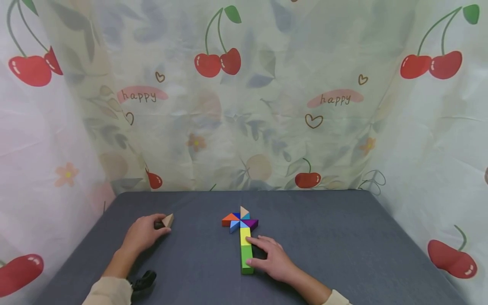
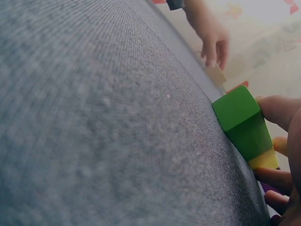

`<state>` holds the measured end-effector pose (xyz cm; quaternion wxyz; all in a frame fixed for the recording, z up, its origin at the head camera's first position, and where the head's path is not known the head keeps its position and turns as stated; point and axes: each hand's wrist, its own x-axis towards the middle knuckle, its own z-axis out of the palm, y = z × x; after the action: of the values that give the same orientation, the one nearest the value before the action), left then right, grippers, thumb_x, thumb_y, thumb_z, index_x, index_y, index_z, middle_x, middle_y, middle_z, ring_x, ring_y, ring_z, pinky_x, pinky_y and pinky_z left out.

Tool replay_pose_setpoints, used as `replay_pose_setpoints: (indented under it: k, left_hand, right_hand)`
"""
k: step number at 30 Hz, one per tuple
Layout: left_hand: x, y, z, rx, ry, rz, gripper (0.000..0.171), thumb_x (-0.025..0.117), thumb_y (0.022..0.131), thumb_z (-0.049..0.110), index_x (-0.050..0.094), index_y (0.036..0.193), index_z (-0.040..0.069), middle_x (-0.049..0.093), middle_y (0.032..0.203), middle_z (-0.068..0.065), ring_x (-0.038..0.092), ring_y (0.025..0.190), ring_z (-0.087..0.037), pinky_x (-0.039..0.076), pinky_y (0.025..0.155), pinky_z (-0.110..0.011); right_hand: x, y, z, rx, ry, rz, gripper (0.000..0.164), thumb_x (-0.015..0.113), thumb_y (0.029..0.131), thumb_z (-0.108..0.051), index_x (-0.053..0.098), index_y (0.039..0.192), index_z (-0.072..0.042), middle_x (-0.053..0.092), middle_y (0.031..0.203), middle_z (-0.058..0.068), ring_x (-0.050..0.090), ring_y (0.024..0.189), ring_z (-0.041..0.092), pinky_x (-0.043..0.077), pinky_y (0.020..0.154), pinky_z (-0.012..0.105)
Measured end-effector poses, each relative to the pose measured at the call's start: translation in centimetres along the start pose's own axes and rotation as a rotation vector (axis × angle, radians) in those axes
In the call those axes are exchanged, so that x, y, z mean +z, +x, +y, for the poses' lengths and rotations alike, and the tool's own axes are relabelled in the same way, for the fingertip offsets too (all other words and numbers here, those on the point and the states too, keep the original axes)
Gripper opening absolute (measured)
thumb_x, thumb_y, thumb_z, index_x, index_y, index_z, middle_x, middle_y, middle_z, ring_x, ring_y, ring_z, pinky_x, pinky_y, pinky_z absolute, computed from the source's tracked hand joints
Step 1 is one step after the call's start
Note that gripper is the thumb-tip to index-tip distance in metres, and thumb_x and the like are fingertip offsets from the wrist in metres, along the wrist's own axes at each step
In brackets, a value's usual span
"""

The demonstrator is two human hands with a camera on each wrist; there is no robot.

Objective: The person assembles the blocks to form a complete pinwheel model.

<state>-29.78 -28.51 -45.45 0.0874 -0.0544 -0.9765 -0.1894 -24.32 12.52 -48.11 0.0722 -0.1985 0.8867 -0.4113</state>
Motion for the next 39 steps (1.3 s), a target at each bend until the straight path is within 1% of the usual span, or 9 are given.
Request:
replay_pose_setpoints:
  k: [4, 8, 13, 17, 22, 25, 30, 39]
  left_hand:
    - [-0.2, -0.1, 0.7, 0.014, -0.004, -0.001, 0.056, 0.077, 0.082, 0.039, 0.064, 0.125, 0.005, 0.067, 0.110, -0.016, 0.061, 0.098, -0.037, 0.046, 0.079, -0.056]
    - [-0.3, -0.1, 1.7, 0.042, -0.013, 0.015, 0.053, 0.078, 0.083, 0.035, 0.065, 0.125, 0.006, 0.069, 0.106, -0.012, 0.063, 0.093, -0.033, 0.047, 0.077, -0.054]
    - [-0.4, 0.1, 3.1, 0.061, -0.028, 0.023, 0.052, 0.079, 0.081, 0.035, 0.066, 0.124, 0.007, 0.069, 0.101, -0.008, 0.061, 0.086, -0.027, 0.047, 0.074, -0.051]
    - [-0.4, 0.3, 4.2, 0.064, -0.043, 0.026, 0.054, 0.078, 0.081, 0.037, 0.066, 0.125, 0.009, 0.069, 0.101, -0.008, 0.060, 0.086, -0.027, 0.047, 0.073, -0.051]
    - [-0.2, 0.2, 5.8, 0.093, -0.091, 0.050, 0.053, 0.079, 0.082, 0.036, 0.066, 0.125, 0.009, 0.069, 0.105, -0.009, 0.060, 0.092, -0.029, 0.047, 0.077, -0.052]
    - [0.1, 0.1, 6.6, 0.103, -0.104, 0.070, 0.053, 0.079, 0.081, 0.036, 0.066, 0.125, 0.009, 0.068, 0.107, -0.009, 0.060, 0.092, -0.029, 0.047, 0.077, -0.051]
    - [1.0, -0.1, 7.5, 0.091, -0.109, 0.093, 0.055, 0.080, 0.080, 0.037, 0.066, 0.124, 0.009, 0.068, 0.106, -0.009, 0.060, 0.092, -0.027, 0.048, 0.076, -0.049]
    - [2.4, -0.6, 9.0, 0.095, -0.214, 0.111, 0.055, 0.082, 0.079, 0.035, 0.065, 0.125, 0.010, 0.068, 0.107, -0.009, 0.061, 0.097, -0.029, 0.048, 0.079, -0.050]
  right_hand:
    - [0.0, 0.0, 0.1, -0.003, -0.005, 0.009, 0.062, 0.069, 0.085, -0.052, 0.054, 0.140, -0.027, 0.049, 0.143, 0.008, 0.033, 0.136, 0.034, 0.022, 0.102, 0.068]
    - [-0.1, 0.1, 0.2, 0.007, -0.003, 0.006, 0.063, 0.069, 0.085, -0.052, 0.054, 0.141, -0.028, 0.048, 0.143, 0.008, 0.033, 0.136, 0.035, 0.022, 0.101, 0.069]
    - [-0.1, 0.1, 0.3, 0.006, -0.009, 0.007, 0.063, 0.069, 0.085, -0.053, 0.054, 0.141, -0.028, 0.048, 0.143, 0.008, 0.033, 0.135, 0.035, 0.023, 0.101, 0.068]
    - [0.0, 0.1, 0.3, 0.002, -0.012, 0.008, 0.063, 0.069, 0.085, -0.052, 0.054, 0.141, -0.028, 0.049, 0.142, 0.007, 0.034, 0.135, 0.034, 0.022, 0.102, 0.068]
    - [-0.1, 0.0, 0.1, 0.008, -0.007, 0.004, 0.062, 0.069, 0.085, -0.052, 0.054, 0.141, -0.028, 0.049, 0.142, 0.007, 0.033, 0.136, 0.035, 0.022, 0.101, 0.068]
    - [-0.1, -0.1, 0.0, 0.003, -0.008, 0.009, 0.062, 0.070, 0.085, -0.052, 0.054, 0.140, -0.027, 0.049, 0.142, 0.007, 0.033, 0.136, 0.034, 0.022, 0.102, 0.068]
    - [-0.1, -0.1, 0.0, -0.004, -0.007, 0.008, 0.062, 0.070, 0.085, -0.051, 0.054, 0.140, -0.027, 0.050, 0.142, 0.006, 0.034, 0.135, 0.034, 0.022, 0.102, 0.068]
    - [0.1, 0.1, 0.1, 0.011, -0.001, 0.000, 0.062, 0.069, 0.085, -0.052, 0.054, 0.141, -0.030, 0.047, 0.144, 0.008, 0.032, 0.136, 0.034, 0.023, 0.101, 0.068]
